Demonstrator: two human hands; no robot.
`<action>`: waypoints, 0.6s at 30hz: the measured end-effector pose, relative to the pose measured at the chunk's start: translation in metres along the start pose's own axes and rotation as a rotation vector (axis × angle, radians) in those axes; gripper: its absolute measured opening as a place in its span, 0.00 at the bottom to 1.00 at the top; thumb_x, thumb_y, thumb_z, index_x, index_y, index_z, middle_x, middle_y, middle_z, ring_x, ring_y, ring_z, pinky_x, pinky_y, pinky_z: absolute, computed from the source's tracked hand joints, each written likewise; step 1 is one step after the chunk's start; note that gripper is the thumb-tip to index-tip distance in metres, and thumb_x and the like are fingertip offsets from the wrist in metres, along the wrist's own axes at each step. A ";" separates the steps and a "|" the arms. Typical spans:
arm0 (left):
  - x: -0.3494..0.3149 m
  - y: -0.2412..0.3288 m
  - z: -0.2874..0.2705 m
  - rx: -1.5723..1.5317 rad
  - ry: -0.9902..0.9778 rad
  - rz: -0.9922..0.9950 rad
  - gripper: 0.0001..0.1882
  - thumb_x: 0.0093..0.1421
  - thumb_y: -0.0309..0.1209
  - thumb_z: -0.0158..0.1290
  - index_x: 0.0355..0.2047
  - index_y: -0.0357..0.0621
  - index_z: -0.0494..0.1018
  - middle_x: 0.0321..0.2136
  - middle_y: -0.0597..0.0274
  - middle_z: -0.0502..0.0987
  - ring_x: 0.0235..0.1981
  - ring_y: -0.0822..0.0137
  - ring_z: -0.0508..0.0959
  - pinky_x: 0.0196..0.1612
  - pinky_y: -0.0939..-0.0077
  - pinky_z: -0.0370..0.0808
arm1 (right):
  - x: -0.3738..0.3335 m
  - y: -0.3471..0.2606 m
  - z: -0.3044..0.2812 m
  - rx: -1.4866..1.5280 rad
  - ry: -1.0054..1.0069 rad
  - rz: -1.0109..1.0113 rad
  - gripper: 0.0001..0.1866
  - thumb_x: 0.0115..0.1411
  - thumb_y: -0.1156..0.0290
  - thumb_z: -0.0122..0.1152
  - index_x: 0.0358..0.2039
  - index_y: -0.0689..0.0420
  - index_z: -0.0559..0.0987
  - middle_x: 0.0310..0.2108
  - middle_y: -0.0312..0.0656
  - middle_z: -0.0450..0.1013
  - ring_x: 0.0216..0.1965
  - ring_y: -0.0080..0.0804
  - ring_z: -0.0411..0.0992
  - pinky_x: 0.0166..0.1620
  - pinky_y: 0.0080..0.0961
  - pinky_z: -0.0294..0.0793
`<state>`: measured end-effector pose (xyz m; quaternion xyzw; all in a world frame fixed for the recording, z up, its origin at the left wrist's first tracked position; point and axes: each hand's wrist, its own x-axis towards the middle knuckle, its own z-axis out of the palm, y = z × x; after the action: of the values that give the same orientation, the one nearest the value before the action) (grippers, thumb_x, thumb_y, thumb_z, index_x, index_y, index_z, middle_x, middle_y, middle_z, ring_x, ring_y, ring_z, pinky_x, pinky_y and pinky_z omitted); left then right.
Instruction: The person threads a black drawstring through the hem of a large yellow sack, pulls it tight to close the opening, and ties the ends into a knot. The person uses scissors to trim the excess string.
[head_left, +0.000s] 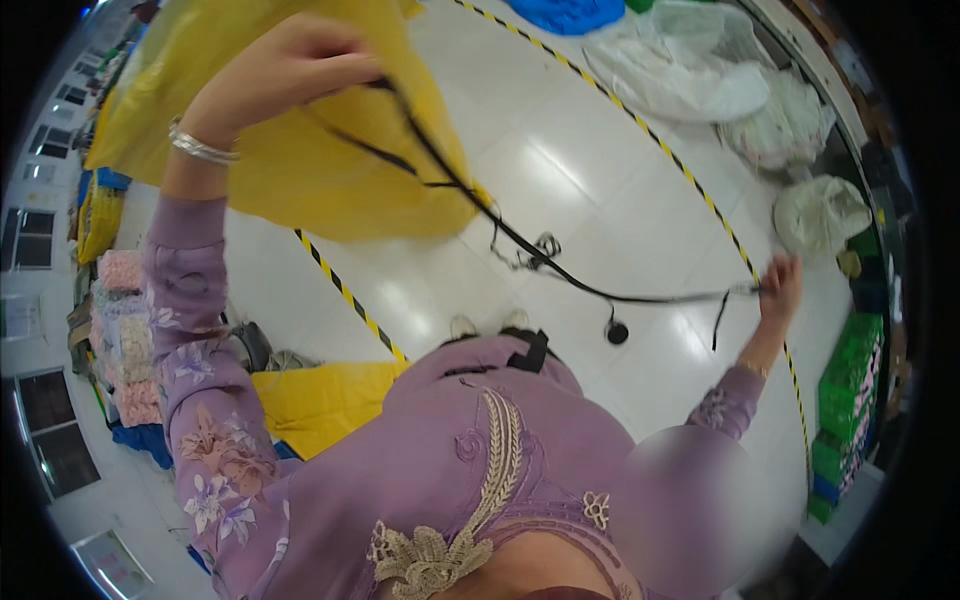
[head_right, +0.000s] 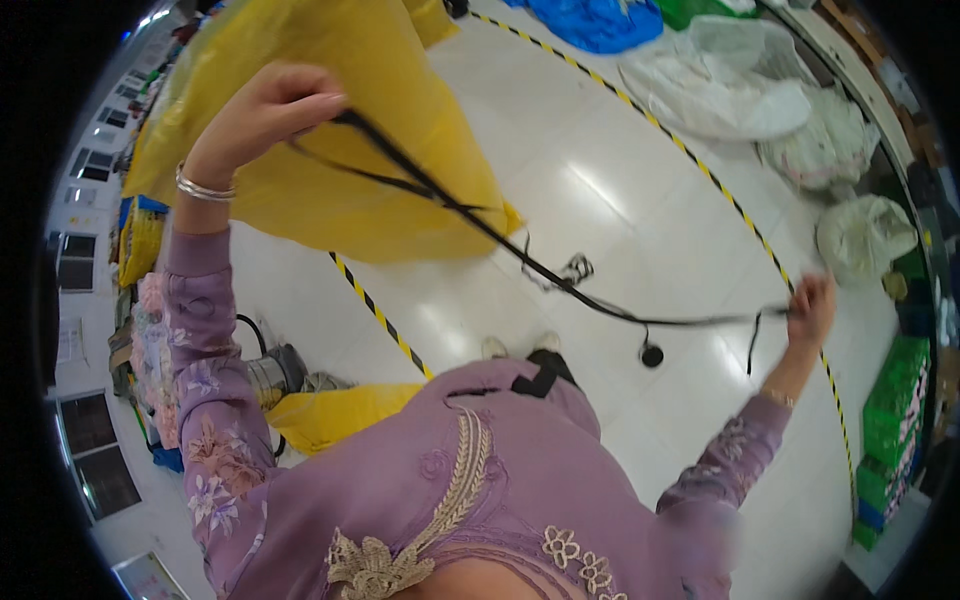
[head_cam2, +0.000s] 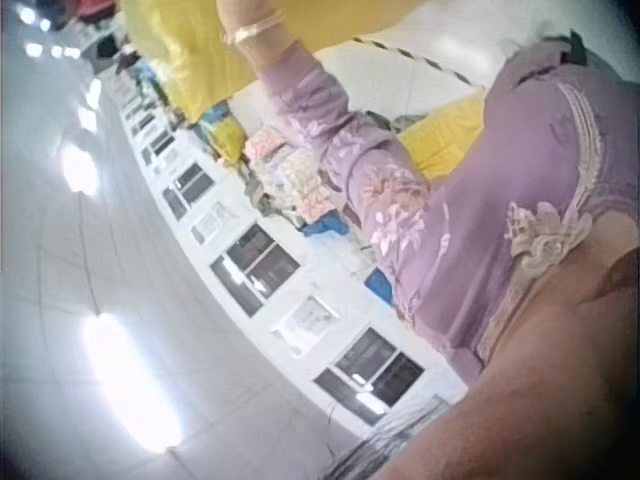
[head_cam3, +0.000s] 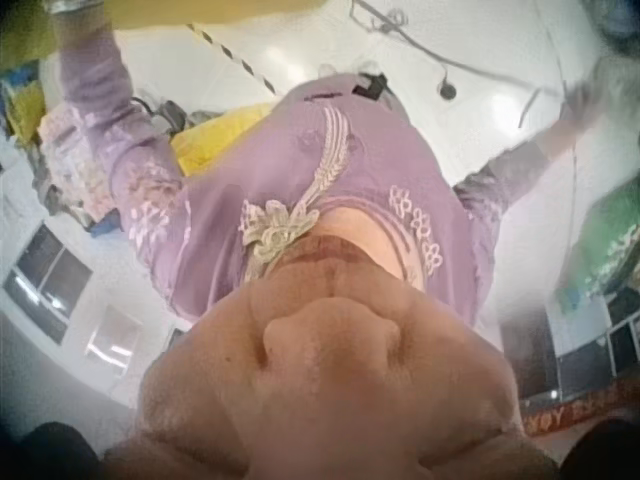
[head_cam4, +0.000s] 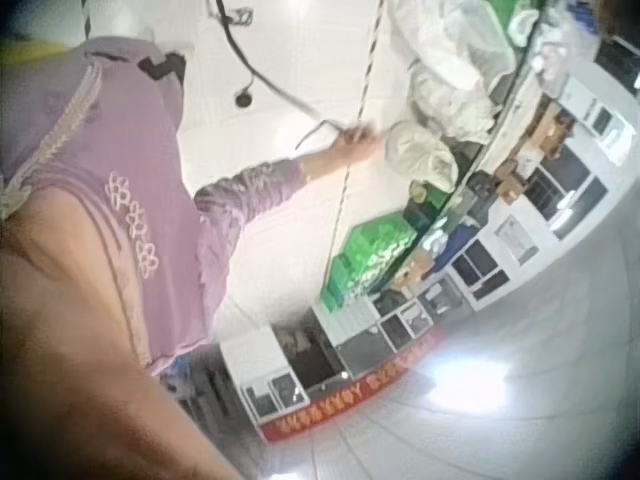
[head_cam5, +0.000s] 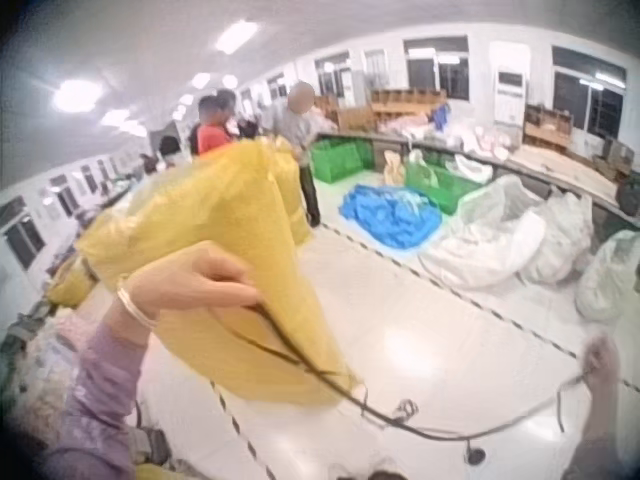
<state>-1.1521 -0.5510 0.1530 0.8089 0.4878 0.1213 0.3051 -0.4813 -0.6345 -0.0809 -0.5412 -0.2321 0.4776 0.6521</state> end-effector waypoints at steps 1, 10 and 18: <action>0.013 0.024 0.026 0.000 -0.023 0.068 0.12 0.61 0.36 0.52 0.26 0.39 0.74 0.16 0.76 0.64 0.19 0.83 0.63 0.21 0.85 0.60 | -0.024 -0.003 0.071 -0.060 -0.012 -0.005 0.16 0.66 0.57 0.47 0.25 0.53 0.71 0.20 0.31 0.67 0.13 0.15 0.50 0.17 0.14 0.49; 0.093 0.063 0.150 -0.247 0.006 0.337 0.16 0.58 0.38 0.54 0.24 0.34 0.74 0.15 0.67 0.67 0.18 0.76 0.65 0.23 0.79 0.64 | -0.116 0.016 0.306 -0.323 -0.713 0.100 0.17 0.66 0.59 0.45 0.29 0.58 0.74 0.13 0.28 0.56 0.14 0.13 0.50 0.17 0.15 0.46; 0.005 -0.077 0.079 -0.038 -0.216 -0.113 0.18 0.57 0.39 0.56 0.18 0.40 0.67 0.14 0.74 0.58 0.17 0.79 0.58 0.19 0.79 0.56 | 0.033 0.006 -0.116 -1.548 -0.094 -0.695 0.16 0.64 0.61 0.47 0.35 0.61 0.77 0.16 0.41 0.63 0.18 0.29 0.64 0.22 0.30 0.63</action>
<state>-1.1659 -0.5505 0.0427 0.7825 0.4945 0.0252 0.3775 -0.3739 -0.6619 -0.1293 -0.7122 -0.6734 -0.0214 0.1972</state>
